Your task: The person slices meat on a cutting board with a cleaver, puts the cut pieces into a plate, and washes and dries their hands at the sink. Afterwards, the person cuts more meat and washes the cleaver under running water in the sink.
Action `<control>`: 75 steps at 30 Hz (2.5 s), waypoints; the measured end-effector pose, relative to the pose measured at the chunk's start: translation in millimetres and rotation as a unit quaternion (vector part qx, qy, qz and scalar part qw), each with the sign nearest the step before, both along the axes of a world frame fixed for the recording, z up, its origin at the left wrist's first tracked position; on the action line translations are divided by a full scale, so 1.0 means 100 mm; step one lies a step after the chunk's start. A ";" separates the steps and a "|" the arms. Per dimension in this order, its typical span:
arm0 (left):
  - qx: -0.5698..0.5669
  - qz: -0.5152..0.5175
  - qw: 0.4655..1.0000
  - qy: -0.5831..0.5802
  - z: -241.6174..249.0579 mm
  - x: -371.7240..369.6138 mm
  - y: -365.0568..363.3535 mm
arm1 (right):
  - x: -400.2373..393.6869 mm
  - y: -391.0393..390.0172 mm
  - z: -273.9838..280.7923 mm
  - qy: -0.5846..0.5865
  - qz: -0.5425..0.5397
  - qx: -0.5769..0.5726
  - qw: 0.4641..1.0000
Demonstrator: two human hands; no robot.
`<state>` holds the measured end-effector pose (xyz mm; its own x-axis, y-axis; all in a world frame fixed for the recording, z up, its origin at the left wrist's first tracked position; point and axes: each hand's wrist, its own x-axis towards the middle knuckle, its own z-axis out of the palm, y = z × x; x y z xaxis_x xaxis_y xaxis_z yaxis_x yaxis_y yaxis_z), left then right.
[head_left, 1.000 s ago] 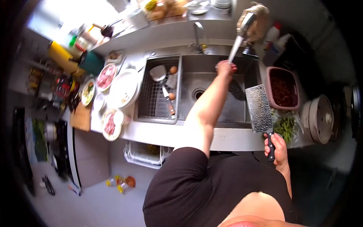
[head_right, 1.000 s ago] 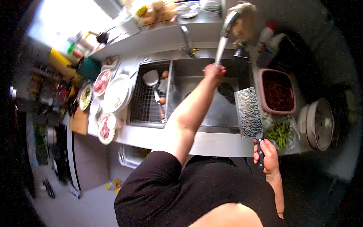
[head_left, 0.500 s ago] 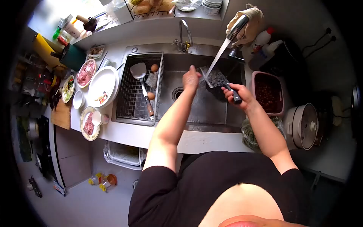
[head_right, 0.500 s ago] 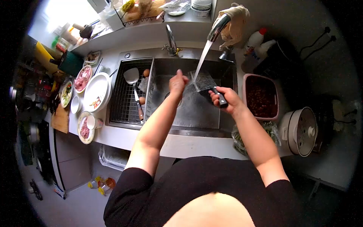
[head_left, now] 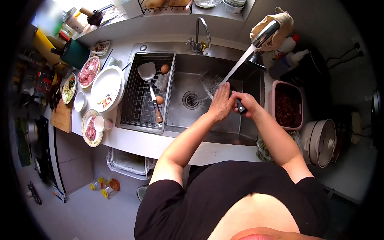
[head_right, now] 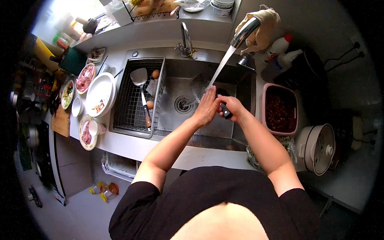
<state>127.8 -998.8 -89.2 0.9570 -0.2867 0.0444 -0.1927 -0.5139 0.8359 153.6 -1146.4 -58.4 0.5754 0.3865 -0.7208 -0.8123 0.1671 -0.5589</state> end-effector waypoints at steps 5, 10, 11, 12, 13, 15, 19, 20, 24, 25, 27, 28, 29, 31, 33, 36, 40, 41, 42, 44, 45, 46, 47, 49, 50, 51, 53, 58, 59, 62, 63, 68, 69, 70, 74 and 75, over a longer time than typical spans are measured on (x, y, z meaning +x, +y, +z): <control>0.037 0.007 0.998 -0.047 -0.25 0.18 0.01 | -0.11 -0.01 0.10 -0.029 -0.031 0.051 0.998; 0.028 0.034 0.999 0.000 -0.30 0.20 0.12 | -0.03 0.03 0.10 -0.080 -0.026 0.058 0.995; 0.071 0.027 0.997 -0.002 -0.31 0.14 0.16 | -0.01 0.03 0.07 -0.078 -0.032 0.047 0.995; 0.115 0.020 0.993 -0.004 -0.32 0.08 0.19 | 0.00 0.03 0.06 -0.077 -0.033 0.047 0.995; 0.143 0.015 0.990 0.006 -0.35 0.02 0.23 | 0.02 0.03 0.06 -0.078 -0.038 0.030 0.996; 0.181 0.014 0.982 0.046 -0.41 -0.10 0.31 | 0.07 0.02 0.04 -0.079 -0.043 0.013 0.996; 0.224 0.055 0.969 0.092 -0.57 -0.17 0.42 | 0.11 0.01 0.03 -0.053 -0.029 -0.008 0.998; 0.226 0.078 0.967 0.089 -0.58 -0.16 0.43 | 0.12 0.03 0.05 -0.064 -0.010 -0.030 0.997; 0.154 0.082 0.984 -0.039 -0.50 -0.18 0.40 | 0.17 0.12 0.09 -0.117 0.054 -0.070 0.989; 0.134 0.076 0.984 -0.086 -0.43 -0.17 0.37 | 0.19 0.15 0.09 -0.179 0.132 -0.143 0.964; 0.115 0.078 0.982 -0.128 -0.21 -0.14 0.37 | 0.21 0.19 0.11 -0.280 0.270 -0.276 0.879; 0.093 0.078 0.978 -0.169 -0.11 -0.12 0.37 | 0.20 0.18 0.10 -0.281 0.267 -0.275 0.880; 0.160 0.043 0.970 -0.177 -0.02 -0.08 0.37 | 0.16 0.17 0.09 -0.474 0.329 -0.382 0.722; 0.136 -0.013 0.981 -0.135 -0.08 -0.02 0.37 | 0.13 0.23 0.33 -0.544 0.453 -0.486 0.513; 0.026 -0.071 0.993 -0.087 -0.30 0.09 0.36 | 0.18 0.14 0.31 -0.584 0.445 -0.492 0.468; 0.018 -0.090 0.988 -0.128 -0.28 0.22 0.32 | 0.22 0.03 0.37 -0.652 0.413 -0.497 0.397; 0.055 -0.049 0.986 -0.149 -0.25 0.28 0.21 | 0.27 -0.08 0.54 -0.691 0.405 -0.488 0.347; 0.059 -0.037 0.988 -0.141 -0.31 0.30 0.21 | 0.27 -0.10 0.57 -0.692 0.414 -0.479 0.348; 0.063 -0.025 0.989 -0.132 -0.38 0.32 0.21 | 0.27 -0.12 0.58 -0.692 0.423 -0.470 0.348; 0.052 0.003 0.995 -0.080 -0.54 0.37 0.28 | 0.25 -0.16 0.58 -0.698 0.429 -0.460 0.344; 0.041 0.031 0.998 -0.028 -0.63 0.41 0.33 | 0.25 -0.17 0.58 -0.702 0.435 -0.450 0.339; 0.064 0.068 0.996 -0.005 -0.68 0.47 0.36 | 0.23 -0.15 0.59 -0.702 0.435 -0.450 0.339; 0.063 0.093 0.994 0.015 -0.72 0.49 0.37 | 0.22 -0.13 0.61 -0.701 0.444 -0.448 0.332; 0.062 0.118 0.990 0.036 -0.74 0.55 0.34 | 0.22 -0.06 0.64 -0.687 0.467 -0.453 0.325; 0.070 0.126 0.988 0.046 -0.68 0.59 0.25 | 0.24 -0.04 0.63 -0.687 0.467 -0.452 0.325; 0.078 0.134 0.986 0.056 -0.62 0.64 0.17 | 0.25 -0.02 0.61 -0.692 0.464 -0.449 0.324; 0.105 0.083 0.991 0.015 -0.45 0.69 0.04 | 0.30 0.01 0.56 -0.697 0.461 -0.444 0.322; -0.023 0.061 0.998 -0.005 -0.37 0.60 -0.11 | 0.39 -0.03 0.50 -0.686 0.483 -0.437 0.325; -0.022 0.046 0.998 -0.035 -0.42 0.58 -0.11 | 0.38 -0.04 0.52 -0.685 0.484 -0.436 0.326; -0.030 0.015 0.998 -0.049 -0.36 0.45 -0.01 | 0.34 -0.09 0.61 -0.681 0.495 -0.435 0.318; 0.006 0.012 0.999 -0.052 -0.34 0.42 0.04 | 0.31 -0.11 0.64 -0.688 0.481 -0.434 0.328; 0.077 0.038 0.996 -0.013 -0.60 0.39 0.31 | 0.22 -0.32 0.76 -0.698 0.444 -0.437 0.354; 0.082 0.052 0.995 0.027 -0.65 0.39 0.38 | 0.20 -0.36 0.80 -0.692 0.441 -0.442 0.364; 0.086 0.065 0.992 0.067 -0.71 0.40 0.45 | 0.17 -0.40 0.83 -0.686 0.437 -0.446 0.373; 0.146 0.131 0.957 0.214 -0.92 0.50 0.57 | 0.08 -0.56 0.77 -0.650 0.425 -0.460 0.430; 0.147 0.129 0.957 0.212 -1.01 0.59 0.58 | 0.05 -0.58 0.68 -0.622 0.385 -0.451 0.512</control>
